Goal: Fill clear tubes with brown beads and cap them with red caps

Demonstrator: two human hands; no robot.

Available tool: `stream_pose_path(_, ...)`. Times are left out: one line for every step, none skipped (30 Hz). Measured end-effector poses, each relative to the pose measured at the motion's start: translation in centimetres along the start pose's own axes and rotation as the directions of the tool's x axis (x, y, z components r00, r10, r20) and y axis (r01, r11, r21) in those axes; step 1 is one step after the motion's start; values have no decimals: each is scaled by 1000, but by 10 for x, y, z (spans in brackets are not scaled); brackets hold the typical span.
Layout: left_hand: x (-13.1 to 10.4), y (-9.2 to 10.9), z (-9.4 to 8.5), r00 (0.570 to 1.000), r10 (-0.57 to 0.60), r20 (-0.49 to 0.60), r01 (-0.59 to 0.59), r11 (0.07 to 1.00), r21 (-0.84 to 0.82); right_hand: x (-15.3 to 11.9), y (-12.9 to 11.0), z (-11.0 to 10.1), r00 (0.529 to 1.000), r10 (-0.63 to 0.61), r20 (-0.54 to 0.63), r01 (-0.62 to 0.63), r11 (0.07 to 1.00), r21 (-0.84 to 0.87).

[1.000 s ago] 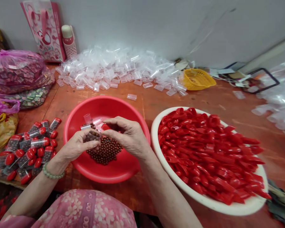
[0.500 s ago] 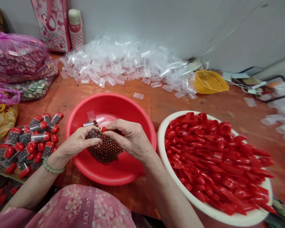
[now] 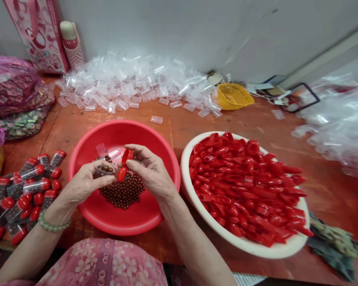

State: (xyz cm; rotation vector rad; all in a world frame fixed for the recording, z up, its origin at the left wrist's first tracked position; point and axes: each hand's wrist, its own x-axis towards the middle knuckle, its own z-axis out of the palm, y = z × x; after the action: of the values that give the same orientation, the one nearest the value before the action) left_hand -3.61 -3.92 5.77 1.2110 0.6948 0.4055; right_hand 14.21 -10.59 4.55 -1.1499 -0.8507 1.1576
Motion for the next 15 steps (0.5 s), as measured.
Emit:
stream_pose_path(1,-1,3,1000,5,-29,-6,1000,-14,0,1,0,1000,2,-4,-2,1000,12)
stream_pose_path(2,-1,5,999,7,-51,-8,1000,-28,0,2,0,1000,-10,-13,10,1000,20)
stream_pose_path(2,-2,8,998,-1,-61,-2,999,-48,-1,3,0,999,-25,-24,25,999,24)
stream_pose_path(3,-3,9,998,-18,-62,13,997,-76,-1,5,-1,999,-41,-36,42,999,25)
stream_pose_path(3,-4,11,997,-34,-63,27,994,-108,-2,6,-1,997,-60,-47,61,998,20)
stream_pose_path(3,-5,12,997,-43,-68,33,989,-143,-2,7,-1,995,-81,-57,81,997,6)
stream_pose_path(3,-6,12,996,-40,-78,26,984,-177,-3,9,-2,993,-102,-65,101,995,-17)
stream_pose_path(4,-7,12,996,-30,-89,11,979,-204,-4,9,-3,989,-126,-71,123,991,-47)
stream_pose_path(4,-7,11,995,-17,-98,-5,974,-225,-5,10,-4,986,-151,-75,145,986,-82)
stream_pose_path(4,-8,10,995,-9,-102,-16,970,-242,-6,10,-5,982,-174,-76,164,979,-119)
stream_pose_path(5,-8,9,995,-3,-101,-24,966,-257,-7,9,-6,979,-188,-77,174,973,-154)
stream_pose_path(5,-8,7,995,2,-98,-28,963,-267,-8,9,-6,977,-197,-82,180,967,-181)
stream_pose_path(6,-9,7,996,6,-93,-31,963,-269,-8,9,-7,975,-204,-92,183,963,-197)
stream_pose_path(6,-8,6,996,13,-88,-36,964,-262,-8,9,-7,972,-207,-111,182,962,-202)
stream_pose_path(7,-8,6,996,20,-83,-41,967,-250,-8,9,-6,968,-208,-140,179,964,-196)
